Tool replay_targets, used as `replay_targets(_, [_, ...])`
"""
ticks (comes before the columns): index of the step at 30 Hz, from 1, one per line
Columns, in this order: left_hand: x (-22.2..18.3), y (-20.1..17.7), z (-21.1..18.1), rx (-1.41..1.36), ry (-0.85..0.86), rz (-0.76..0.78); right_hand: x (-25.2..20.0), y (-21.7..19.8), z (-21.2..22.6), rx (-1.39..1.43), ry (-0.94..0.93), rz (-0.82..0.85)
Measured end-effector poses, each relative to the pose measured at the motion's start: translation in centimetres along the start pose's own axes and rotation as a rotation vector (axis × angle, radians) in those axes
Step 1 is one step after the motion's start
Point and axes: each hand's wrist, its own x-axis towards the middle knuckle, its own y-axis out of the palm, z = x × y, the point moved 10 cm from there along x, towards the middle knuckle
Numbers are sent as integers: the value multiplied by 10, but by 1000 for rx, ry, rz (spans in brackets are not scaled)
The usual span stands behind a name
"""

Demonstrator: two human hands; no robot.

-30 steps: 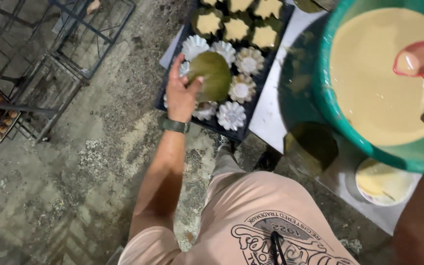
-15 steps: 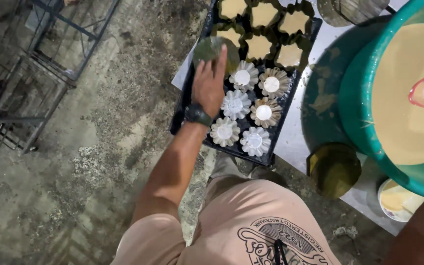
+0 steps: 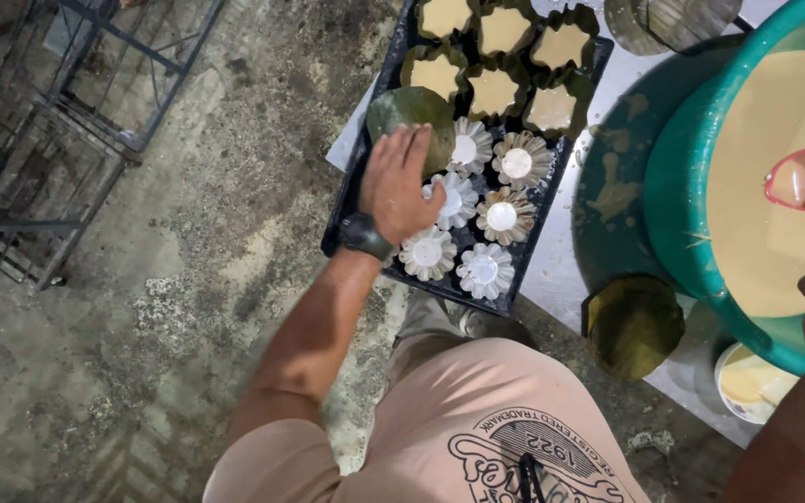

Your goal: Filling small molds with batter and arranging them on a tray for baking.

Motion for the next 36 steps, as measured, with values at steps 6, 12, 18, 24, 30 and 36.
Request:
replay_targets(6, [26,11,32,-101,-87,156,3,-23,-12,75,10,26])
replay_targets(12, [24,35,25,28,85,232,-6,-11,-16,-41,68,-76])
replay_targets(18, [25,39,29,49,138,169,-12,9,-3,-83,45,-28])
replay_targets(24, [27,-15,97,-213,-295,-95,-7,-22,-21,-25,22,-33])
replay_targets(30, [-8,50,177,-902,-761,26,-7,-7,-15,10,4,26])
replay_targets(36, [1,64,177,-799,-686,104,-8,17,3,-98,14,0])
